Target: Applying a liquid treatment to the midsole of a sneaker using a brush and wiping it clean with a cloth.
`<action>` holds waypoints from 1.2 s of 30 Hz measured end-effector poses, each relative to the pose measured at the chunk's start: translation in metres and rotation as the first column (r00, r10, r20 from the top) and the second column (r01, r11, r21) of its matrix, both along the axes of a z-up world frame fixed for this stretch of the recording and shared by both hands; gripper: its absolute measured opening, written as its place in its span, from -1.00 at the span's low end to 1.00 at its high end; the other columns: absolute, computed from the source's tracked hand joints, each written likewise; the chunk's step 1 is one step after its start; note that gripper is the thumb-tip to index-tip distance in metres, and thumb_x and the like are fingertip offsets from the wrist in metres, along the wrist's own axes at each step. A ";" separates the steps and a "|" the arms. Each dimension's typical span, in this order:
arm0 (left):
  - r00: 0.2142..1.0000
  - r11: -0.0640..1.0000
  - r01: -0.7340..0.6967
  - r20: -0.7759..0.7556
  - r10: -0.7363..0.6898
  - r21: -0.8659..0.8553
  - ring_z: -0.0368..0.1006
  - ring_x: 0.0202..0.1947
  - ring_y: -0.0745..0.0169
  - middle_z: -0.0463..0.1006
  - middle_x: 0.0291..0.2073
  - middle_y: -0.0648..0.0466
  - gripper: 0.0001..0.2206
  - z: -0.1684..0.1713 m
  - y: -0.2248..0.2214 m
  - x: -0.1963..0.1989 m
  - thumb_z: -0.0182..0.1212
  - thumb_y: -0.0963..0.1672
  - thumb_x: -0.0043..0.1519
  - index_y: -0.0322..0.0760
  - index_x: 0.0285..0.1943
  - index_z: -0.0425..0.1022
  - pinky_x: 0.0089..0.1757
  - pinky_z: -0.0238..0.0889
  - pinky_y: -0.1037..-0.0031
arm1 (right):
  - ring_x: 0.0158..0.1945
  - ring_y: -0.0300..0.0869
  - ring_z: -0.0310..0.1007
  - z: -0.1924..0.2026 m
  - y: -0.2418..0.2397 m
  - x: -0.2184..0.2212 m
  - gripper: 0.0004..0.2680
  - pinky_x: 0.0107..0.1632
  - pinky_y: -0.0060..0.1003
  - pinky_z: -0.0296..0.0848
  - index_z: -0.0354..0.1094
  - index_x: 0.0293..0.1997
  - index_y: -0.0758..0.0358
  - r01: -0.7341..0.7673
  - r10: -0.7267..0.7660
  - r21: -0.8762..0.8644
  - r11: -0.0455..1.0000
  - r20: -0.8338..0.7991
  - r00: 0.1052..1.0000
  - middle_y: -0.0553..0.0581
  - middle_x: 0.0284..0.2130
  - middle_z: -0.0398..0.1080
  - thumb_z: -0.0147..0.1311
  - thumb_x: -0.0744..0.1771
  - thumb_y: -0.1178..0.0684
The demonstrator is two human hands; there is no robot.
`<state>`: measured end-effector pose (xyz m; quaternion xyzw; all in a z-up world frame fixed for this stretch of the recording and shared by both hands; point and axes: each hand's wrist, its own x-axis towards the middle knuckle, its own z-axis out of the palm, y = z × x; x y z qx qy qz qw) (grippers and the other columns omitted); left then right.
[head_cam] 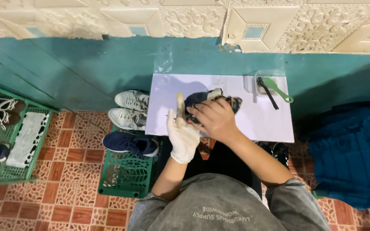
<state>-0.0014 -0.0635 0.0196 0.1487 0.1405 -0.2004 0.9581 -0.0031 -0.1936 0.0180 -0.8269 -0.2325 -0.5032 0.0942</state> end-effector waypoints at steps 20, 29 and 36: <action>0.978 0.989 0.011 0.208 0.019 -0.144 -0.20 0.53 0.19 0.01 0.54 0.18 -0.30 -0.019 -0.021 0.012 -0.28 0.33 0.19 0.46 0.57 -0.08 0.34 -0.64 -0.03 | -0.34 0.14 0.60 -0.031 -0.004 -0.042 -0.60 -0.12 0.01 0.48 0.52 -0.52 0.32 -0.278 0.785 0.924 0.262 -0.036 0.619 0.26 -0.55 0.57 -0.14 0.45 -0.04; 0.958 0.987 0.112 0.275 -0.078 -0.112 0.29 0.10 0.33 0.35 0.25 0.16 -0.34 0.049 -0.025 -0.019 -0.26 0.28 0.21 0.48 0.57 -0.02 0.08 0.07 0.37 | -0.18 -0.06 0.51 0.028 -0.029 0.044 -0.64 -0.07 -0.21 0.34 0.59 -0.30 -0.02 0.002 0.018 0.506 0.863 -0.035 0.999 -0.09 -0.28 0.59 -0.24 0.46 -0.16; 0.958 0.993 0.079 0.268 -0.100 0.090 0.31 -0.28 0.57 0.34 0.03 0.35 -0.45 -0.114 -0.053 0.039 0.00 0.08 0.29 0.22 0.51 0.14 -0.14 0.28 0.69 | 0.03 -0.11 0.45 0.020 -0.014 0.043 -0.82 0.06 -0.11 0.16 0.60 -0.09 0.00 0.135 -0.122 0.266 0.954 -0.065 0.990 -0.03 -0.15 0.56 0.09 0.32 -0.05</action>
